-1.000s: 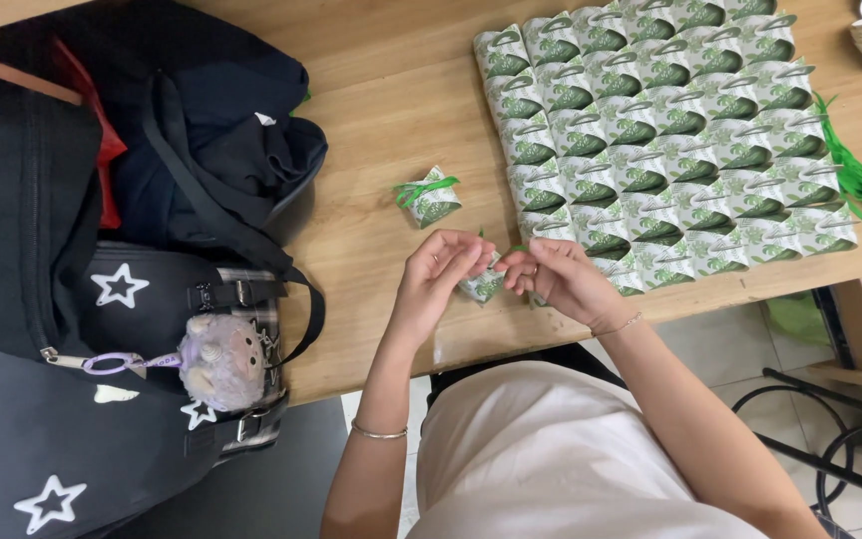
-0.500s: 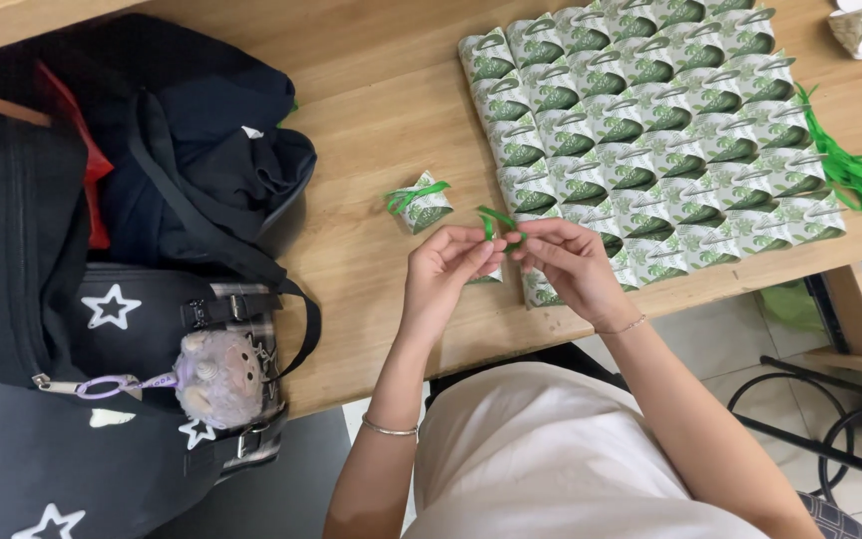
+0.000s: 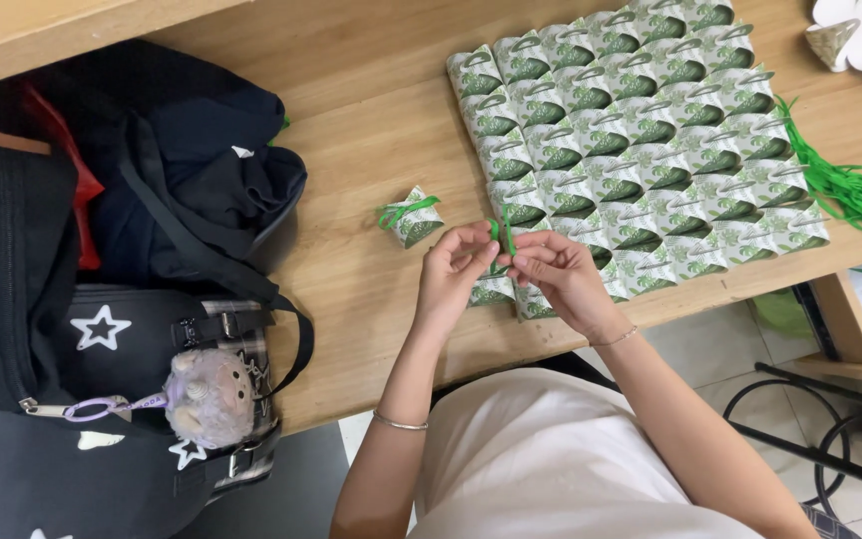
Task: Folding small decorative paper boxes and tying them with green ribbons.
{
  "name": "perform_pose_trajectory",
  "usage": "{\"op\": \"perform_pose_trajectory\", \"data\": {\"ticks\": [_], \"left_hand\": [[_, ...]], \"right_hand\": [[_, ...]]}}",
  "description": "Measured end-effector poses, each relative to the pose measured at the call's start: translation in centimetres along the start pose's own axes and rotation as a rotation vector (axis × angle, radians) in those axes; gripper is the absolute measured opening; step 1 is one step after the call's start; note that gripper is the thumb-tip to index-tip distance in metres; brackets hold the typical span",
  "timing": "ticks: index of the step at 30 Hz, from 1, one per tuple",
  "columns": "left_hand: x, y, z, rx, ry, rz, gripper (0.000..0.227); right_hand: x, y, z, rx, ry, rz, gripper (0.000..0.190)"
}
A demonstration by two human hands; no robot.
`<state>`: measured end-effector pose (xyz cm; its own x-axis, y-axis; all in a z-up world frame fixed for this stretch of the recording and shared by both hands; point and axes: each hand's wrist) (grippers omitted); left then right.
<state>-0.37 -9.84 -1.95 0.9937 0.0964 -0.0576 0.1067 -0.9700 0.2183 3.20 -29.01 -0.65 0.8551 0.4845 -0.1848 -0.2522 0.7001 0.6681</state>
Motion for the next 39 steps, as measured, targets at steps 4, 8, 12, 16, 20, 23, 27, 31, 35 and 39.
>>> {"op": "perform_pose_trajectory", "data": {"ticks": [4, 8, 12, 16, 20, 23, 27, 31, 35, 39], "left_hand": [[0.1, 0.5, -0.1, -0.032, 0.043, 0.069, 0.017], [0.3, 1.0, 0.0, -0.116, -0.008, 0.111, 0.016], [0.4, 1.4, -1.2, -0.076, -0.027, 0.108, 0.016], [0.9, 1.4, -1.1, 0.064, 0.015, 0.089, 0.015], [1.1, 1.4, -1.4, 0.138, 0.052, 0.048, 0.014], [1.1, 1.1, -1.1, 0.109, 0.038, 0.045, 0.016], [0.9, 0.4, -0.6, 0.056, -0.011, 0.023, 0.018], [0.3, 0.1, 0.2, 0.031, -0.044, 0.063, 0.016], [-0.2, 0.7, -1.7, 0.114, 0.035, 0.161, 0.012], [-0.4, 0.7, -2.2, 0.197, 0.021, 0.225, 0.009]], "right_hand": [[-0.1, -0.8, -0.2, -0.042, 0.070, -0.016, 0.019], [-0.1, -0.5, 0.4, -0.065, 0.052, -0.044, 0.017], [-0.6, 0.0, 1.0, -0.172, 0.075, -0.045, 0.015], [-0.9, 0.3, 1.1, -0.257, 0.042, -0.022, 0.014], [-1.1, 1.1, 1.3, -0.494, -0.098, -0.023, 0.020], [-0.9, 0.3, 0.8, -0.564, -0.158, -0.019, 0.019], [-0.3, 0.0, 0.7, -0.440, -0.108, -0.127, 0.021], [0.0, 0.7, 1.3, -0.432, -0.053, -0.162, 0.024], [0.2, 0.8, 1.0, -0.642, -0.032, -0.108, 0.023], [0.2, 0.8, 1.2, -1.024, 0.033, -0.055, 0.013]]}}
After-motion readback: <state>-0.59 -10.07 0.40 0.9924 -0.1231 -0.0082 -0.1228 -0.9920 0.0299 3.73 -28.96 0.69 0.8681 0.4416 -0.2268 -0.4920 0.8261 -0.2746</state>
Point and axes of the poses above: each hand's wrist, its own x-axis towards the middle knuckle, its own y-axis out of the palm, z = x × y, and after that the axes turned 8 degrees about x, right-handed
